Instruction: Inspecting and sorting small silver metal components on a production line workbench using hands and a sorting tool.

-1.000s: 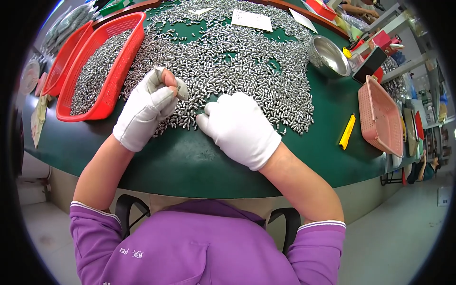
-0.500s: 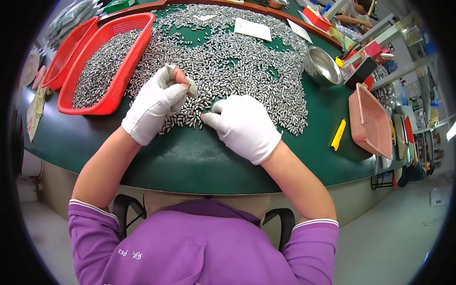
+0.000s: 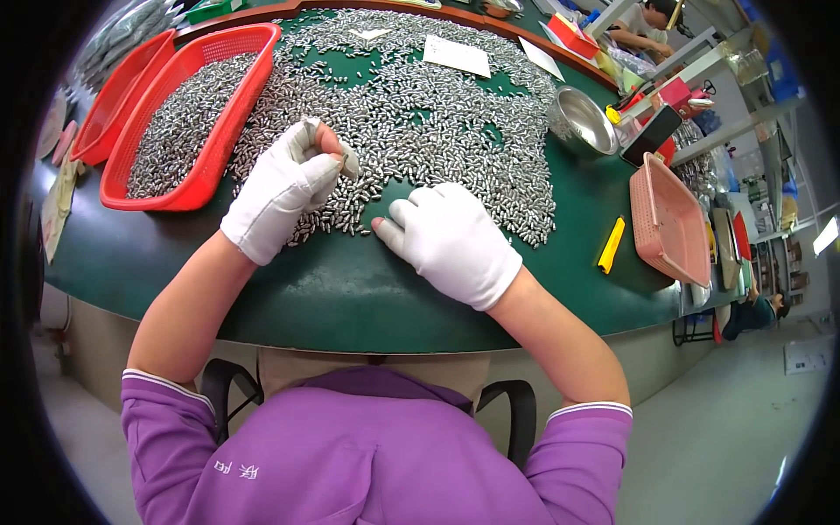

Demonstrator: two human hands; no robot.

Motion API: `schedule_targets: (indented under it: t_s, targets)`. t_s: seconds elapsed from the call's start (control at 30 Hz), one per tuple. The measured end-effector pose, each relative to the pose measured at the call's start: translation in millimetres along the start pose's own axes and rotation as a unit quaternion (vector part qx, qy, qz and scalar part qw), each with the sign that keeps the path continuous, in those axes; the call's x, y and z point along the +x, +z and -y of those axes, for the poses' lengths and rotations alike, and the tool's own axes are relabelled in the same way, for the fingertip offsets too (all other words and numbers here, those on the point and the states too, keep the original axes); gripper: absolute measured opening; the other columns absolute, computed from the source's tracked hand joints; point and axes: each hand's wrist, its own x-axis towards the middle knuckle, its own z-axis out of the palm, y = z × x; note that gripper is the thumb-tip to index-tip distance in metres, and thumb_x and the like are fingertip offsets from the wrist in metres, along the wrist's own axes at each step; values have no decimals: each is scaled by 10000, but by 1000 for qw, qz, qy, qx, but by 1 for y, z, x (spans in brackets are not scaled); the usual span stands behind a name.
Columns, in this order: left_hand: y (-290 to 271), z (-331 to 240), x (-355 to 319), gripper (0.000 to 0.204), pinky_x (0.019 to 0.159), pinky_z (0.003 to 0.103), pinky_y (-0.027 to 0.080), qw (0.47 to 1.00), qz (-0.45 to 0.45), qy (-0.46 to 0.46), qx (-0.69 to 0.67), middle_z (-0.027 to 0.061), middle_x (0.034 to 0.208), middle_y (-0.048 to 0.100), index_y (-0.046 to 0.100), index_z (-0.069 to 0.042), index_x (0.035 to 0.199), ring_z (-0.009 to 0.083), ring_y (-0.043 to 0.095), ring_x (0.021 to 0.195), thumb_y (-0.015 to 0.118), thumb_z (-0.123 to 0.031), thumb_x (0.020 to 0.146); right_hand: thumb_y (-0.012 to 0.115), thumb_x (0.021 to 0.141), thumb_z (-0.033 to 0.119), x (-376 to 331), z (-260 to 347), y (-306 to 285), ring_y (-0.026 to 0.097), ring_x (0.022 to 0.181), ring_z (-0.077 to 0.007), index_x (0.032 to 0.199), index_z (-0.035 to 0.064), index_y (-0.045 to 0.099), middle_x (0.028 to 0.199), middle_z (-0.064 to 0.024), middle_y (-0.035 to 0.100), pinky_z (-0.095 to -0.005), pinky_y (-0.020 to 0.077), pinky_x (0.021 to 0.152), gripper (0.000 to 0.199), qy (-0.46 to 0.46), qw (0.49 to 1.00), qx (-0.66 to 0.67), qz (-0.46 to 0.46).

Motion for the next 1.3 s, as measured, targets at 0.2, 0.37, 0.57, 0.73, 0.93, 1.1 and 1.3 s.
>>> schedule_targets:
  t_s: [0.2,0.37,0.57,0.73,0.93,1.1,1.3]
  targets:
    - [3,1,0,132,695,210,435,1000,0,7,10,33,910,626,527,-45,959,69,522,772,564,-115,854,646,708,1,-10,1,2,627,747,-276,901,75,698,841,-77,648,-388,508,649,213,143,983,94,-72]
    - [3,1,0,130,698,216,443,999,-2,23,31,35,909,628,537,-45,951,73,533,771,570,-125,853,629,695,-13,-10,-2,11,632,792,-289,923,79,701,892,-84,655,-384,515,678,256,191,971,120,-80]
    - [1,0,0,130,678,209,434,1000,-1,2,15,30,890,625,543,-44,948,62,519,748,568,-128,853,650,705,15,-3,-1,13,626,793,-286,907,75,698,887,-94,648,-383,515,689,216,152,983,81,-70]
    - [0,3,0,116,646,201,422,999,-7,21,27,24,884,623,537,-50,935,51,499,722,566,-128,855,666,706,41,-5,4,9,617,787,-272,876,64,690,868,-91,633,-378,510,677,174,122,989,54,-59]
    - [1,2,1,119,685,206,436,998,-23,18,61,24,903,631,542,-44,943,56,521,756,565,-121,855,662,687,35,-8,2,10,621,806,-269,909,60,679,871,-82,628,-374,509,697,224,86,993,46,-69]
    - [4,2,3,105,674,205,427,999,-14,23,46,23,885,626,544,-49,943,60,516,748,561,-105,855,610,732,-26,-24,-1,-3,627,848,-240,982,68,686,917,-81,638,-339,506,746,278,206,959,165,-101]
    - [2,8,4,76,516,189,315,996,-17,46,77,29,870,598,463,-108,913,38,382,585,534,-101,886,584,903,81,-90,6,-40,613,988,-162,1222,-36,600,1095,-69,653,-295,467,911,340,452,555,678,-166]
